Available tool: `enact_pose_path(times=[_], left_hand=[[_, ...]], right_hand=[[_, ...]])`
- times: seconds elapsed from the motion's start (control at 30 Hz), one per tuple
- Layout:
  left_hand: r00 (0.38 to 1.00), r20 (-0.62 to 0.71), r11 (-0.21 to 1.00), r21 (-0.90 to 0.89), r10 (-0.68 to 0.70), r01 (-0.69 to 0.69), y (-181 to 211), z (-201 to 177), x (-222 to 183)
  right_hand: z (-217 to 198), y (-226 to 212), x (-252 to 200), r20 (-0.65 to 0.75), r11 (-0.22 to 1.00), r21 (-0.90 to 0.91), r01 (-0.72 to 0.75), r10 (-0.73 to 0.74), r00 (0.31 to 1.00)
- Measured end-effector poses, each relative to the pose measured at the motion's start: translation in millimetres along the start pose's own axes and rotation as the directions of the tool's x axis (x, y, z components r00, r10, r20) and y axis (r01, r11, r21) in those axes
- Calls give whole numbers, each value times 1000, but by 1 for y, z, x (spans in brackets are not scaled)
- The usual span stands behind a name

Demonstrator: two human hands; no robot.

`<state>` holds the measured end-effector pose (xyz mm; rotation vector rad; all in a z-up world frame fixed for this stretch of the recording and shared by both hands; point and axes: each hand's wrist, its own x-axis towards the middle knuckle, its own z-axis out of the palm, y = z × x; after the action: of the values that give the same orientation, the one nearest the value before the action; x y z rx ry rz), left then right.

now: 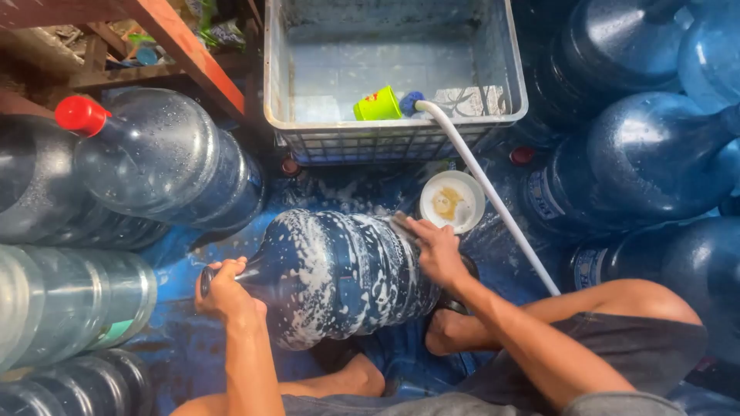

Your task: Scrubbing the exterior of a large plastic water jug with soap and a sponge, then rinsing it with water using a cup.

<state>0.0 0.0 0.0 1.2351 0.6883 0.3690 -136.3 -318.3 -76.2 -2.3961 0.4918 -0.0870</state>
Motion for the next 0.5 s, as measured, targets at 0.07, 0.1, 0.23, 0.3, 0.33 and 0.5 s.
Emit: enact_pose_path(times=[0.07, 0.1, 0.23, 0.3, 0.33, 0.5], left_hand=[[996, -87, 998, 45, -27, 31, -14, -9, 10], [986, -161, 995, 84, -42, 57, -19, -11, 19], [828, -491, 947, 18, -270, 320, 33, 16, -23], [930, -337, 976, 104, -148, 193, 19, 6, -17], [926, -349, 979, 90, -143, 185, 8, 3, -15], [965, 256, 943, -299, -66, 144, -52, -12, 18]], right_hand=[[4, -36, -21, -41, 996, -82, 22, -26, 999], [8, -56, -28, -95, 987, -156, 41, -56, 994], [24, -56, -90, -119, 995, -39, -94, 89, 989], [31, -43, -100, -83, 991, -109, -82, 73, 994], [30, -33, -92, -78, 992, -108, -62, 53, 996], [26, 3, -29, -203, 990, 77, -115, 128, 971]])
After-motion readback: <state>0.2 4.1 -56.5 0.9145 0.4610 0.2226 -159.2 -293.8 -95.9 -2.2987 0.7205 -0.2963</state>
